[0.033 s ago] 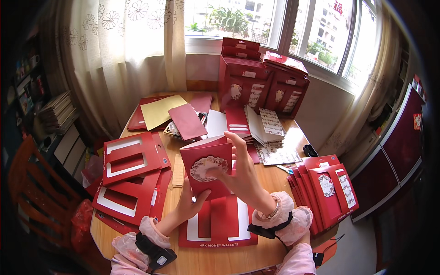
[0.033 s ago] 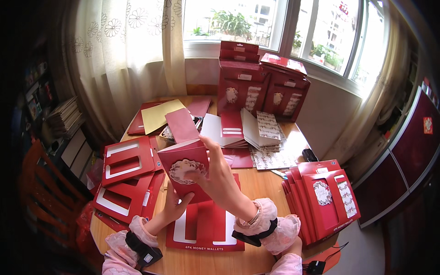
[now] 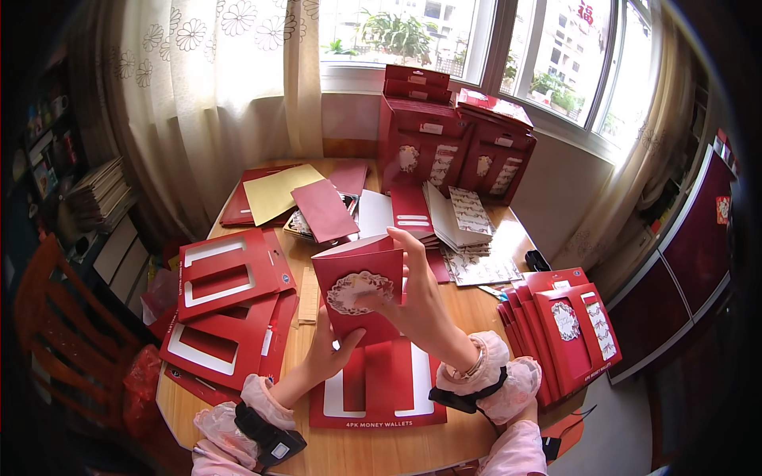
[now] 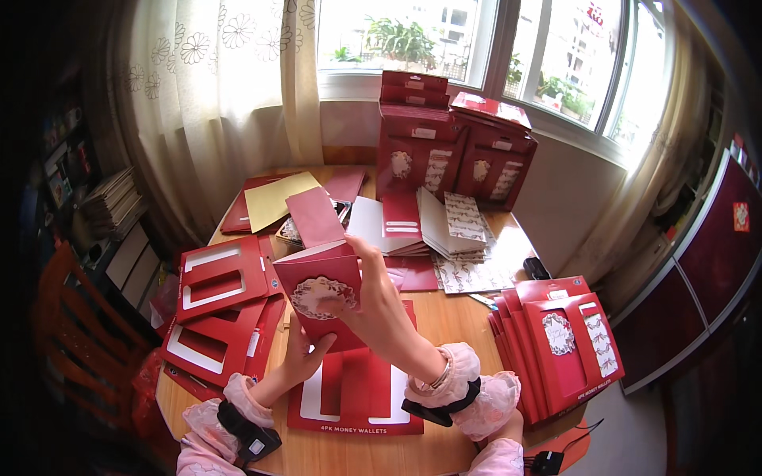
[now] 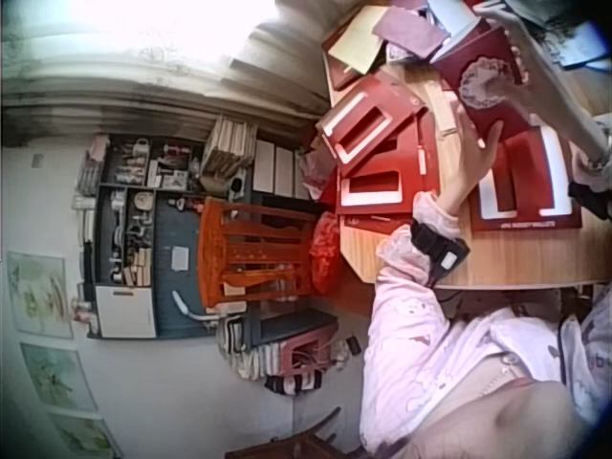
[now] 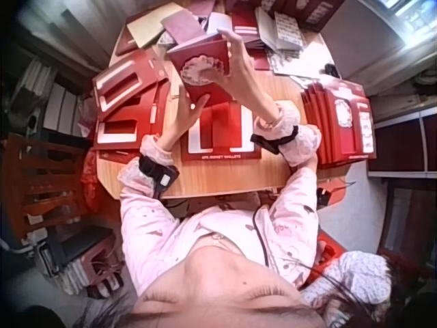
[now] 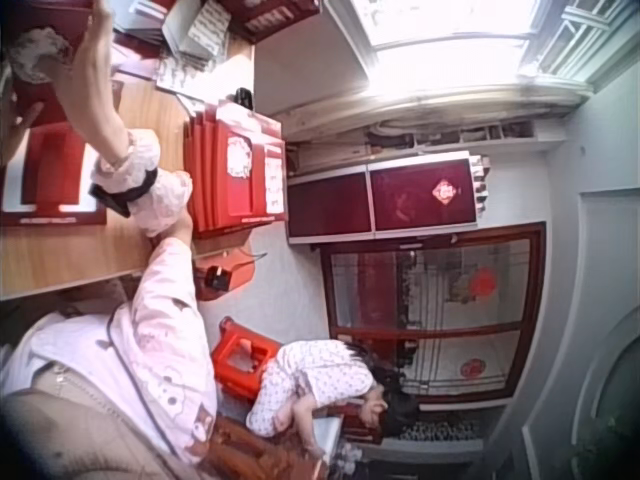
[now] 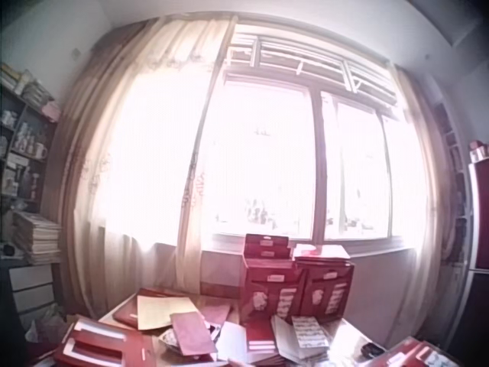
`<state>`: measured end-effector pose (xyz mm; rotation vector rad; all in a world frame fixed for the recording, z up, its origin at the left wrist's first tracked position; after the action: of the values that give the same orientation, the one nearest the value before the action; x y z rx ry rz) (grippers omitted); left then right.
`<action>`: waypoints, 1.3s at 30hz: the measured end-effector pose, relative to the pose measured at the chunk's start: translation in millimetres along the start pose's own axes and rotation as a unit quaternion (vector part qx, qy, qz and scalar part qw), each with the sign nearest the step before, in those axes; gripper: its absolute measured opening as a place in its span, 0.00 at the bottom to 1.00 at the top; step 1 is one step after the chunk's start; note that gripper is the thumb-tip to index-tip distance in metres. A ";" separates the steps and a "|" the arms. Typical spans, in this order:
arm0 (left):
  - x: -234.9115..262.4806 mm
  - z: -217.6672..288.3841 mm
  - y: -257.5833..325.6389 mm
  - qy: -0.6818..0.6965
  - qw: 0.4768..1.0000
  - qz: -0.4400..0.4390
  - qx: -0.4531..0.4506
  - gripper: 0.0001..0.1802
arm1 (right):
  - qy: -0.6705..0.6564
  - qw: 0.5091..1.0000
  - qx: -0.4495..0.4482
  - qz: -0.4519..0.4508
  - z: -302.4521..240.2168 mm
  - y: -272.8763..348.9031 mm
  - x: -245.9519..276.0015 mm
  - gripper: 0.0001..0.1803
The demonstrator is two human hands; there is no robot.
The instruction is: Assembling and packaging greeting cards and money wallets into display folders.
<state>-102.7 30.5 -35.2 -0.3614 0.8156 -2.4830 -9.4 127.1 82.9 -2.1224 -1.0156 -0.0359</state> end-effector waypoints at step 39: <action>2.9 6.5 -1.5 -0.084 0.994 0.026 -0.067 0.29 | 0.294 0.906 0.303 0.021 -17.2 7.2 6.2 0.44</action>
<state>-103.1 26.8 -28.9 -0.5809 0.9116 -2.3196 4.6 117.1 92.6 -1.4214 -0.5192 -0.2852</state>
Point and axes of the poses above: each hand's wrist, its own y-axis away from the middle knuckle, its own x-axis out of the back of the hand, z = x × y, the point moved 4 cm from there along -y, towards the middle knuckle, and after that the axes turned 1 degree about -y, right-handed, at the moved point
